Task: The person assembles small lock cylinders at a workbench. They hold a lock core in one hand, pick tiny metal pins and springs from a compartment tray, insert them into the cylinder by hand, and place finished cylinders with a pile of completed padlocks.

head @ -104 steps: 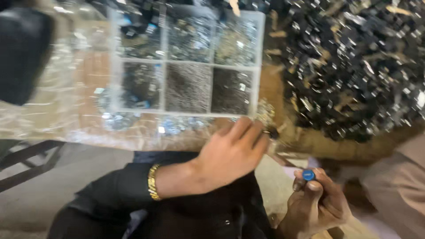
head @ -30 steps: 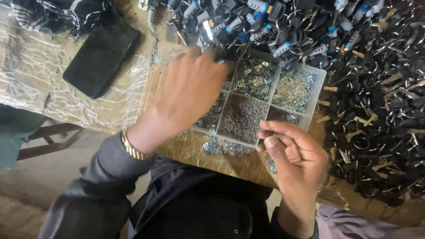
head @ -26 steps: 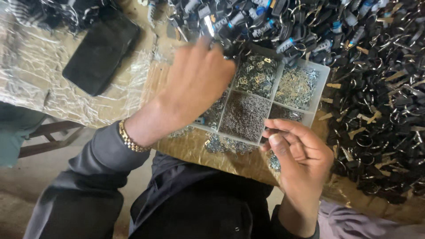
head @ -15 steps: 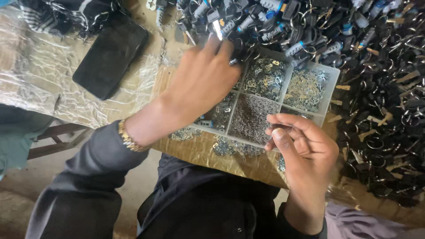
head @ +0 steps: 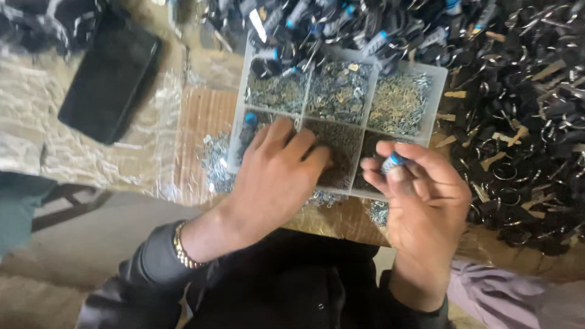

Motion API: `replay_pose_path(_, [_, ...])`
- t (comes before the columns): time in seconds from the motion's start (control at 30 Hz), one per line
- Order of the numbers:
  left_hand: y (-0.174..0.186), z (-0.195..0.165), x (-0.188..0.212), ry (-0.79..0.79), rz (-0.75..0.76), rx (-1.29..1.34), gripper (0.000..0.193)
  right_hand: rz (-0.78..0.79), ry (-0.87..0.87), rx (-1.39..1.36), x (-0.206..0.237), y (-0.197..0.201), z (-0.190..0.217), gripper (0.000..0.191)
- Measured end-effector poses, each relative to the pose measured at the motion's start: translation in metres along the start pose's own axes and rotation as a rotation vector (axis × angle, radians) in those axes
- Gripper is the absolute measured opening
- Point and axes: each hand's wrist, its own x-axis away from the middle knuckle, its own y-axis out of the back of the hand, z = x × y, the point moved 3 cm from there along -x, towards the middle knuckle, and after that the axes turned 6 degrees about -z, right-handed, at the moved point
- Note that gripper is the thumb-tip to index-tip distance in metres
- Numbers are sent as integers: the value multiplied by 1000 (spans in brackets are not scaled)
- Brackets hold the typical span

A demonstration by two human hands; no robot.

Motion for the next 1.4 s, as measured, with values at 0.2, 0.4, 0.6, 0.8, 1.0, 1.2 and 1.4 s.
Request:
replay_pose_path(0.2, [-6,-2,6,31,-150,120,25,49,-33,-19,0,-9,-1,22])
replay_pose_path(0.4, [-4,-3,7,97,-206,195,19,75,35,106,3,-18,5,39])
replay_pose_path(0.6, [0,-6,1,61,-184,90,17,118,135,102,9,-17,2,34])
replay_pose_path(0.8, [5,-6,6,114,-209,413,18,106,181,175,14,-10,-2,44])
replay_pose_path(1.0, [9,-7,8,171,-221,626,17,94,181,136,17,-15,-4,40])
replay_pose_path(1.2, [12,-5,3,156,-224,489,18,43,150,119,17,-15,-5,43])
replay_pose_path(1.4, [8,-8,7,344,-172,881,21,88,235,152,17,-13,-10,37])
